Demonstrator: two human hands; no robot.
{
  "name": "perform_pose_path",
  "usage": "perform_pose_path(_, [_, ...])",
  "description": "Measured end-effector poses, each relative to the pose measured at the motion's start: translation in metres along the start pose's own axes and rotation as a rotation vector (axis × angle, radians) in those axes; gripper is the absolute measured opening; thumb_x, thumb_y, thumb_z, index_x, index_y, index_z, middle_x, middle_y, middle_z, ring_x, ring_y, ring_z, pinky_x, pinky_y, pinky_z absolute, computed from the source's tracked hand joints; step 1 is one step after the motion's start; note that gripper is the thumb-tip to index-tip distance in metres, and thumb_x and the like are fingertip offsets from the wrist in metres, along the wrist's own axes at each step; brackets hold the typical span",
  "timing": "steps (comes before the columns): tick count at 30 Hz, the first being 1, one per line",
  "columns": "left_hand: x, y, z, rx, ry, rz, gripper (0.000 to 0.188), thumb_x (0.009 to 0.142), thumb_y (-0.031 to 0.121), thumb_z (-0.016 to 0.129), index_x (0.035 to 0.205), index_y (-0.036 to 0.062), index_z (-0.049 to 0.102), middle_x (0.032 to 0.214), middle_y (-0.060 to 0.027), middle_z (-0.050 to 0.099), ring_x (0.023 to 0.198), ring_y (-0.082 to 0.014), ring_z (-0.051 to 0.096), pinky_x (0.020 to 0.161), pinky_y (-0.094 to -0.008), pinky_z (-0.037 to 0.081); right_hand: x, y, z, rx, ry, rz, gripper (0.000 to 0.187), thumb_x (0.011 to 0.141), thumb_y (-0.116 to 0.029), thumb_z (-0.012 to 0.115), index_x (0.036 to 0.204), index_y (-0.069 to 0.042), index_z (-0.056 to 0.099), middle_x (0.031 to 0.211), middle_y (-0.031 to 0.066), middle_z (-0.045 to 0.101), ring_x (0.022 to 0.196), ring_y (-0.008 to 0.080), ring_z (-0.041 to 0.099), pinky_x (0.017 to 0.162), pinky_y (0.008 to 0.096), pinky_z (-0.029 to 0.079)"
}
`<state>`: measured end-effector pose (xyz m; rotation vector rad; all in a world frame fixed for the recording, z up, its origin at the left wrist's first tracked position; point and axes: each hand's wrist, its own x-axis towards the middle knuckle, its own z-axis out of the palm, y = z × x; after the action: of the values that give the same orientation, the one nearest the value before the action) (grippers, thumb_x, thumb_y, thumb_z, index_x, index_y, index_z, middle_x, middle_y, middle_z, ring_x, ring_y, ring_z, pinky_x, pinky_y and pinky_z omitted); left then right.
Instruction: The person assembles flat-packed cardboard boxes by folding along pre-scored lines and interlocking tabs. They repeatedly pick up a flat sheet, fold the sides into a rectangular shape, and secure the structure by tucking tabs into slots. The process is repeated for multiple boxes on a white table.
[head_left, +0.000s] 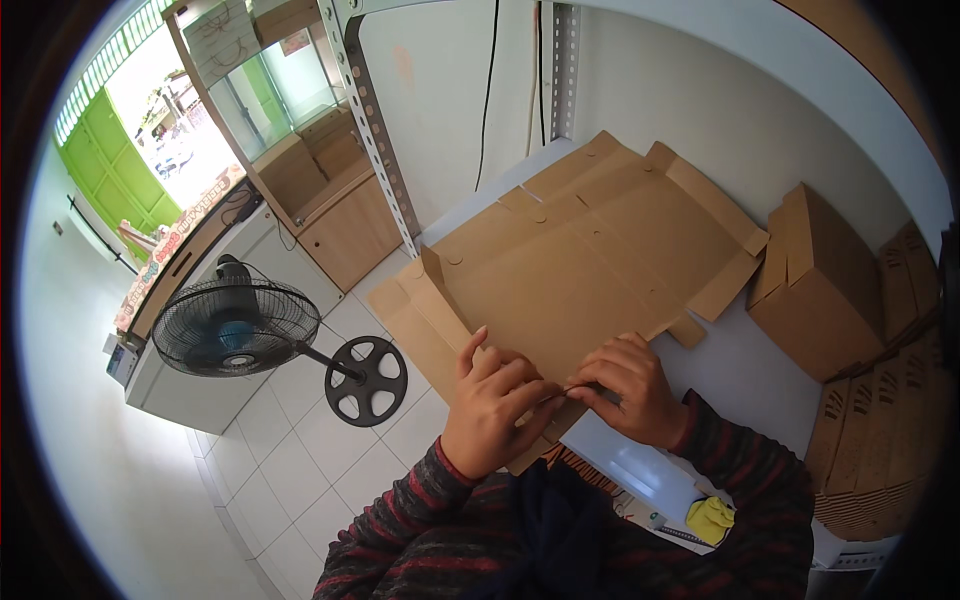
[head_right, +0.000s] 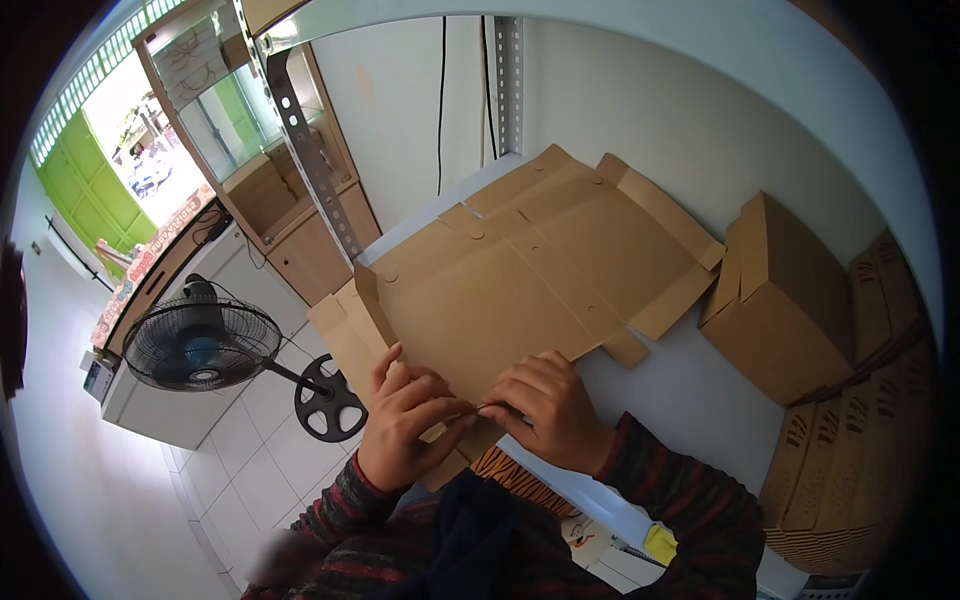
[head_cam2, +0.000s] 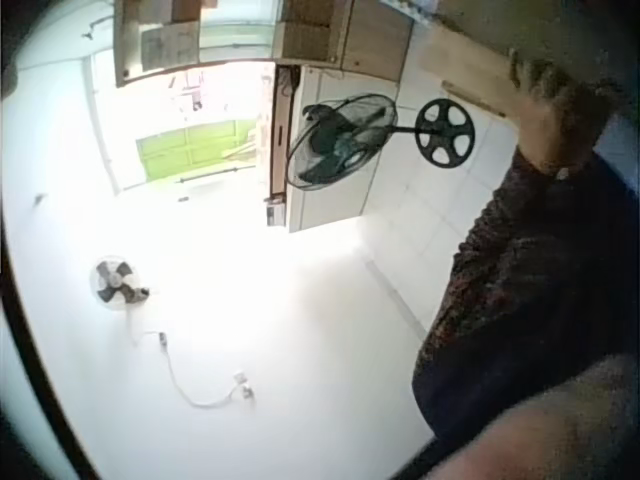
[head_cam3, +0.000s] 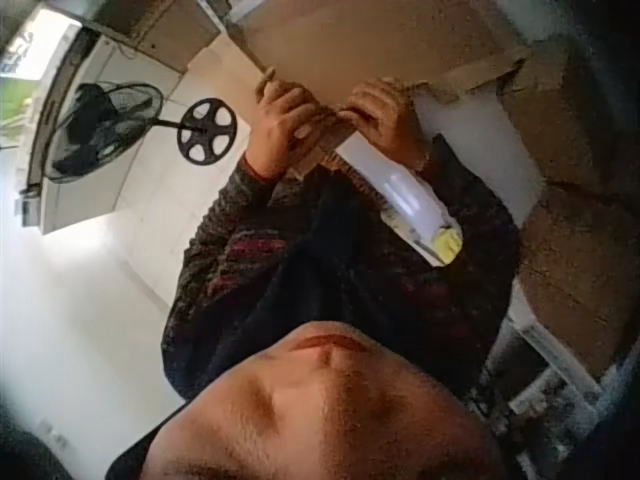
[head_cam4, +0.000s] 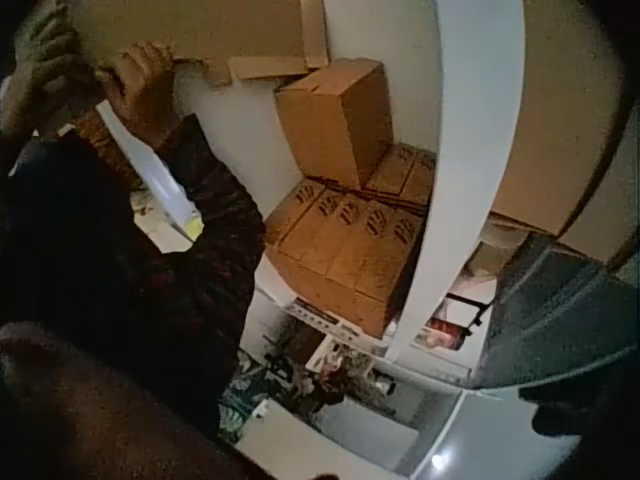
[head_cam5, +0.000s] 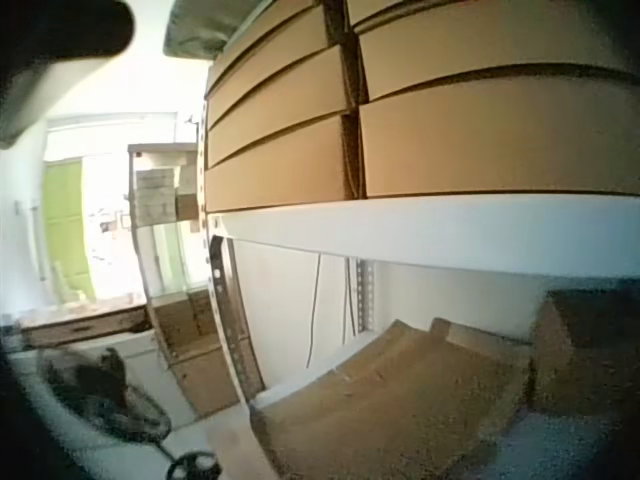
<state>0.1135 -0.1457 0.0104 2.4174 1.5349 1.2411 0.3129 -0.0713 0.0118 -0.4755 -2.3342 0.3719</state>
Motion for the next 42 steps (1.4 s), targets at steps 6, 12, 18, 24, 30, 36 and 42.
perform_pose_path(6, [-0.005, -0.003, 0.012, 0.043, -0.038, 0.002, 0.012, 0.073, 0.012, 0.074, 0.076, 0.0091, 0.063, 0.082, -0.0024, 0.06, 0.088, -0.0215, 0.059, 0.109, -0.0525, 0.027, -0.005, 0.0, 0.007, -0.059, -0.056, -0.007, 0.009, 0.084, -0.016, 0.068, 0.084, -0.008, 0.063, 0.083, 0.0037, 0.062, 0.082, 0.0217, 0.058, 0.078, 0.0379, 0.038])
perform_pose_path(12, [-0.005, -0.003, 0.02, 0.027, -0.053, -0.027, 0.011, 0.076, 0.012, 0.072, 0.079, 0.0082, 0.062, 0.08, -0.0022, 0.059, 0.089, -0.0211, 0.059, 0.108, -0.0526, 0.028, -0.007, 0.0, 0.008, -0.099, -0.089, 0.02, 0.009, 0.082, -0.012, 0.068, 0.082, -0.008, 0.06, 0.081, 0.0034, 0.061, 0.081, 0.0217, 0.057, 0.083, 0.0407, 0.035])
perform_pose_path(18, [-0.011, -0.015, 0.022, -0.078, -0.023, 0.028, 0.018, 0.075, 0.021, 0.077, 0.081, 0.0097, 0.063, 0.08, -0.0016, 0.059, 0.094, -0.0205, 0.059, 0.11, -0.053, 0.024, -0.006, 0.007, 0.007, -0.102, -0.065, -0.069, 0.009, 0.083, -0.013, 0.066, 0.081, -0.008, 0.059, 0.081, 0.0043, 0.06, 0.081, 0.0226, 0.057, 0.084, 0.0415, 0.037])
perform_pose_path(24, [-0.012, -0.032, 0.007, -0.176, -0.174, 0.095, 0.021, 0.075, 0.028, 0.078, 0.083, 0.0129, 0.065, 0.089, -0.0018, 0.061, 0.11, -0.0214, 0.055, 0.113, -0.0582, 0.01, -0.008, 0.01, 0.004, -0.041, -0.13, -0.047, 0.009, 0.083, -0.014, 0.066, 0.085, -0.009, 0.058, 0.085, 0.0054, 0.06, 0.086, 0.024, 0.057, 0.088, 0.0422, 0.037])
perform_pose_path(30, [-0.003, -0.027, 0.007, -0.221, -0.203, 0.134, 0.024, 0.077, 0.019, 0.074, 0.098, 0.0118, 0.064, 0.106, -0.0089, 0.06, 0.117, -0.0256, 0.052, 0.113, -0.0593, 0.01, -0.004, 0.009, -0.006, -0.058, 0.409, 0.146, 0.037, 0.09, -0.02, 0.061, 0.122, -0.005, 0.05, 0.126, 0.0148, 0.049, 0.121, 0.0298, 0.045, 0.106, 0.0445, 0.03])
perform_pose_path(36, [-0.009, -0.065, -0.011, -0.315, 0.313, -0.165, 0.048, 0.083, 0.017, 0.068, 0.124, 0.0016, 0.048, 0.123, -0.0132, 0.055, 0.121, -0.028, 0.049, 0.108, -0.046, 0.032, -0.057, 0.095, -0.045, 0.234, 0.978, 0.815, 0.057, 0.088, -0.01, 0.059, 0.14, -0.004, 0.037, 0.137, 0.0126, 0.038, 0.128, 0.0241, 0.036, 0.108, 0.0382, 0.029])
perform_pose_path(42, [0.001, -0.132, -0.008, -0.59, 0.306, -0.687, 0.055, 0.092, 0.027, 0.066, 0.129, -0.0047, 0.042, 0.109, -0.0143, 0.059, 0.097, -0.0186, 0.061, 0.082, -0.0302, 0.05, -0.092, 0.153, -0.071, 0.649, 0.862, 1.008, 0.045, 0.09, -0.005, 0.055, 0.133, 0.004, 0.047, 0.13, 0.0103, 0.051, 0.122, 0.0191, 0.046, 0.106, 0.0295, 0.032])
